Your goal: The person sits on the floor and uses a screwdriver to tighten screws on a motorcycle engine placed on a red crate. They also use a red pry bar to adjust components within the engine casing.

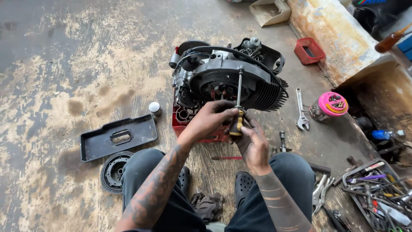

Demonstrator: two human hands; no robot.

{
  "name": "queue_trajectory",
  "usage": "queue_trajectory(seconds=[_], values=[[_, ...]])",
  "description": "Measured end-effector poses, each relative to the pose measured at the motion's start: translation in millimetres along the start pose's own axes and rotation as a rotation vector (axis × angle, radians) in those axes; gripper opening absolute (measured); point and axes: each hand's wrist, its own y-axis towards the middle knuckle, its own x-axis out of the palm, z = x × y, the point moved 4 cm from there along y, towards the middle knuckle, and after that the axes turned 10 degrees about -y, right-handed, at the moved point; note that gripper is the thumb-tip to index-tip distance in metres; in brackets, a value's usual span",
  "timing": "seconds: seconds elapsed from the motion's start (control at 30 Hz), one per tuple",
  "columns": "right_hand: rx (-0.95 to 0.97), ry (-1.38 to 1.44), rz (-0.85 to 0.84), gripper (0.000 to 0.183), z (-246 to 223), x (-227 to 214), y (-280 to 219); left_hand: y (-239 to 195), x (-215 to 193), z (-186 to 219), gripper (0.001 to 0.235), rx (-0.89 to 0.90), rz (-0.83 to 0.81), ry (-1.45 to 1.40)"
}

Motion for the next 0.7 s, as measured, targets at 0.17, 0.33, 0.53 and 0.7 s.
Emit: queue_trajectory(seconds=[0.17,0.33,0.53,0.7], values=[[0.05,0.107,0.045,0.05,15.9,-16.0,6.4,7.9,6.4,-4.6,0.043,0.003,-0.094,-0.02],[0.243,0.353,0.193,0.044,10.0,-6.3,2.0,0.5,21.3,20.1,0.037,-0.036,-0.122,-0.067],[0.304,0.366,0.243,0.029,9.6,3.2,4.6,16.4,13.9,22.2,0.029,-0.024,-0.13,-0.058],[0.27,0.11,0.172,0.032,21.6,7.1,7.8,15.2,10.5,31.7,0.033,-0.009,-0.062,0.05]])
